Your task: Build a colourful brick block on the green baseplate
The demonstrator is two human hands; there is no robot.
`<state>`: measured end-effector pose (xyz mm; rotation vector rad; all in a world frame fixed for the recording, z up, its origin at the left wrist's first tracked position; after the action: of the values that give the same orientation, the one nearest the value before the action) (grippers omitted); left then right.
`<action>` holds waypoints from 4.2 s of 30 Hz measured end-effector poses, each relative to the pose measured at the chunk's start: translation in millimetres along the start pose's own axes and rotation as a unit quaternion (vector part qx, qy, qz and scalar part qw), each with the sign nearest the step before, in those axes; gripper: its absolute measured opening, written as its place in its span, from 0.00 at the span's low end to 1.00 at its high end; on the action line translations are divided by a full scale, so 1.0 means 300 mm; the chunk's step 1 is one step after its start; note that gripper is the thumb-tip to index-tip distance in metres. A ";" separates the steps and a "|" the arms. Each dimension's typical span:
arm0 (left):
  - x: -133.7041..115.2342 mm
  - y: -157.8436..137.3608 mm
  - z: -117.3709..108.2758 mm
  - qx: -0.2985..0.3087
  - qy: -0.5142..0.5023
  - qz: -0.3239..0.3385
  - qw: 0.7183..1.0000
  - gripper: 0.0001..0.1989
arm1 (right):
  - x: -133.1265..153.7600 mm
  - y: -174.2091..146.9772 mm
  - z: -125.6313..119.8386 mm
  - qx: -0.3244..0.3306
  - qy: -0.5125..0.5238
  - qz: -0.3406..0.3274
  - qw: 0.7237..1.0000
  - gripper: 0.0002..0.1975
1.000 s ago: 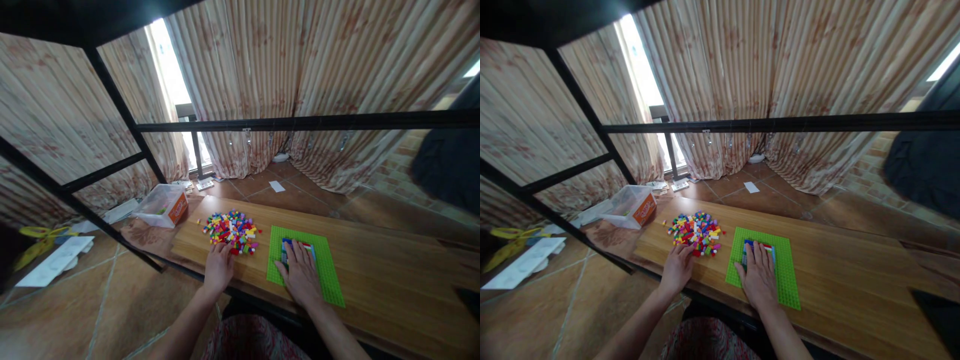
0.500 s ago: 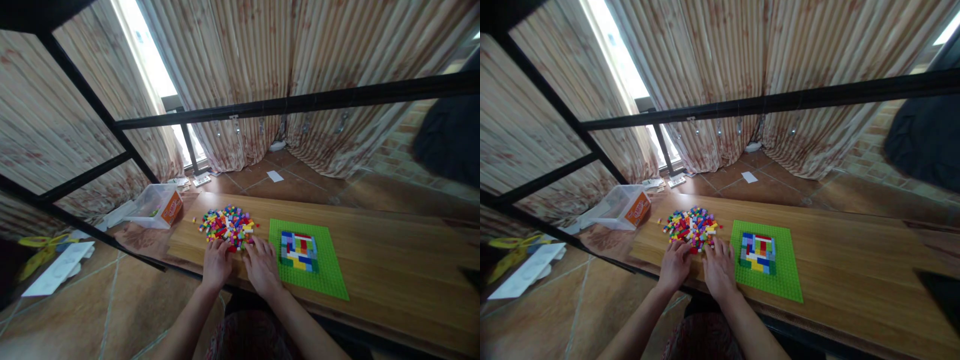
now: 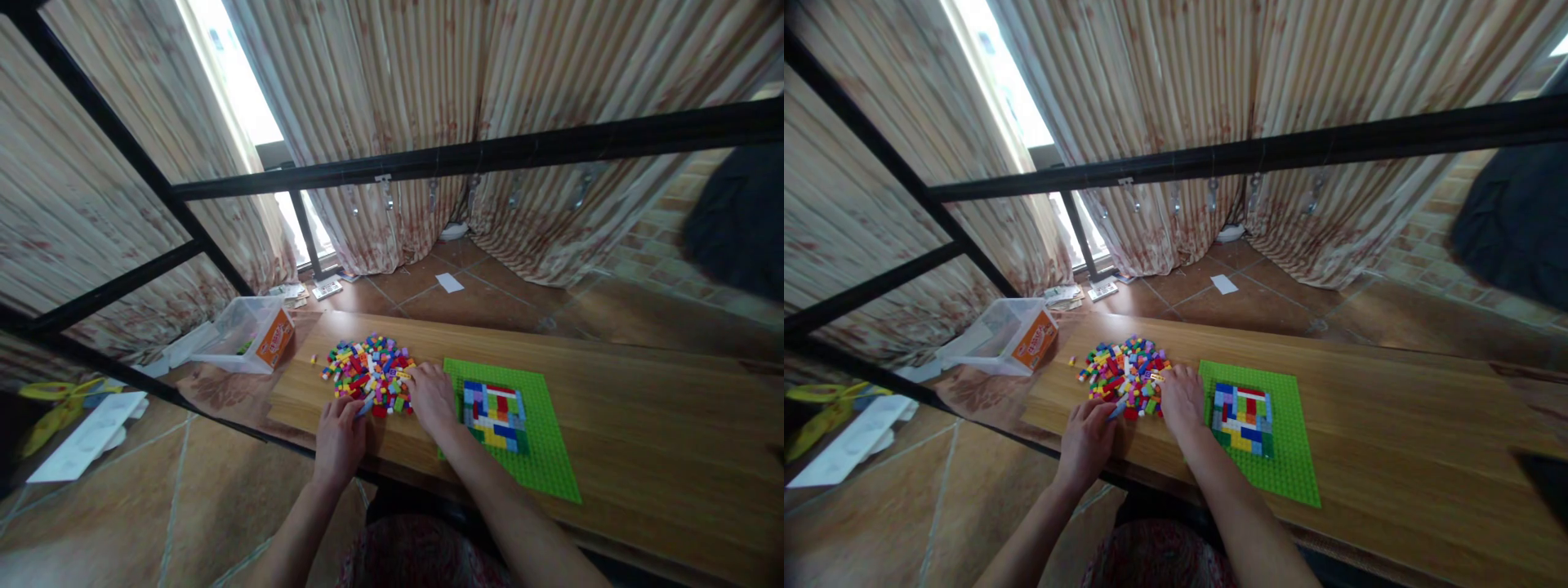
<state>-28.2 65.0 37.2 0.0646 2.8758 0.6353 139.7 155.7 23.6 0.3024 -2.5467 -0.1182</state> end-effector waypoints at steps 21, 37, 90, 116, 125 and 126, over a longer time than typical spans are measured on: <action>-0.001 0.014 0.043 -0.011 -0.063 -0.019 0.998 0.06 | 0.004 0.007 -0.011 -0.016 0.065 -0.013 0.998 0.13; 0.011 0.008 0.066 -0.054 -0.055 0.000 0.997 0.07 | -0.001 0.189 0.006 -0.008 0.064 0.015 0.998 0.09; 0.001 0.011 0.060 -0.079 -0.006 0.017 0.997 0.09 | -0.421 -0.341 -0.296 -0.238 0.119 0.038 0.963 0.20; -0.007 0.012 0.055 -0.072 -0.012 0.013 0.997 0.09 | -0.430 -0.289 -0.275 -0.209 0.130 0.169 0.954 0.22; -0.002 0.000 0.064 -0.066 -0.030 0.004 0.997 0.09 | -0.433 -0.315 -0.274 -0.242 0.130 0.081 0.958 0.23; -0.001 -0.002 0.065 -0.067 -0.031 0.002 0.997 0.09 | -0.422 -0.314 -0.278 -0.247 0.124 0.070 0.959 0.23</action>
<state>-24.1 72.6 19.5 0.0690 2.7677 0.8091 306.4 92.8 12.4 -0.0569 -2.1897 -0.6103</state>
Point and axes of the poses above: each hand's wrist, its own y-axis towards the middle knuckle, its own z-axis out of the palm, x = y × z, the point moved 7 cm from there along y, towards the middle knuckle, and after that the axes turned 10 degrees about y, right-handed, at the moved point
